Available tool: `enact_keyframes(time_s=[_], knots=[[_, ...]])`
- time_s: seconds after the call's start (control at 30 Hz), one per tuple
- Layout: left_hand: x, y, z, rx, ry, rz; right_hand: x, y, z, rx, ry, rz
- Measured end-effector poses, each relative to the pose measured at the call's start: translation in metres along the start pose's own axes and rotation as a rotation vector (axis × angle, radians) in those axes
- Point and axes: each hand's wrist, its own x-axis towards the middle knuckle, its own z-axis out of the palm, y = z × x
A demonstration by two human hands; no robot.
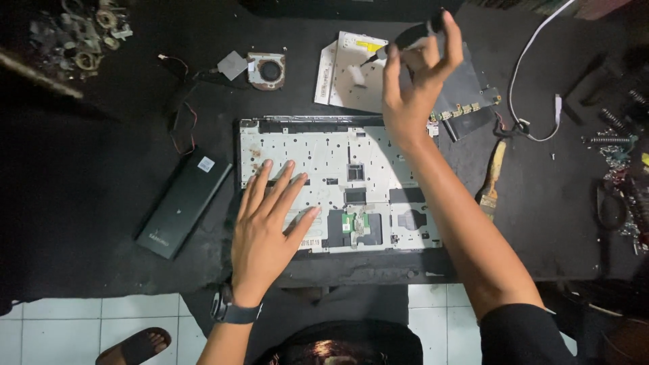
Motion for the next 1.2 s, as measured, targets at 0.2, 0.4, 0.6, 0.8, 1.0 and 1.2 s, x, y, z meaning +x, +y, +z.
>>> enact_keyframes(time_s=[0.2,0.4,0.6,0.8,1.0,1.2], knots=[[-0.006,-0.01,0.004,-0.297,0.075,-0.027,0.004,-0.086,-0.026,0.146,0.266,0.158],[-0.011,0.016,-0.021,-0.352,0.372,0.005,-0.03,-0.208,-0.084,0.417,0.392,0.453],[-0.018,0.11,-0.05,-0.648,0.216,0.172,-0.052,-0.265,-0.098,0.039,0.259,0.25],[-0.012,0.132,-0.066,-0.693,0.257,0.203,-0.053,-0.291,-0.1,-0.674,0.182,0.126],[-0.017,0.132,-0.057,-0.78,0.328,0.17,-0.065,-0.284,-0.107,0.026,-0.104,0.069],[-0.02,0.135,-0.057,-0.845,0.326,0.119,-0.066,-0.288,-0.099,-0.027,-0.083,0.041]])
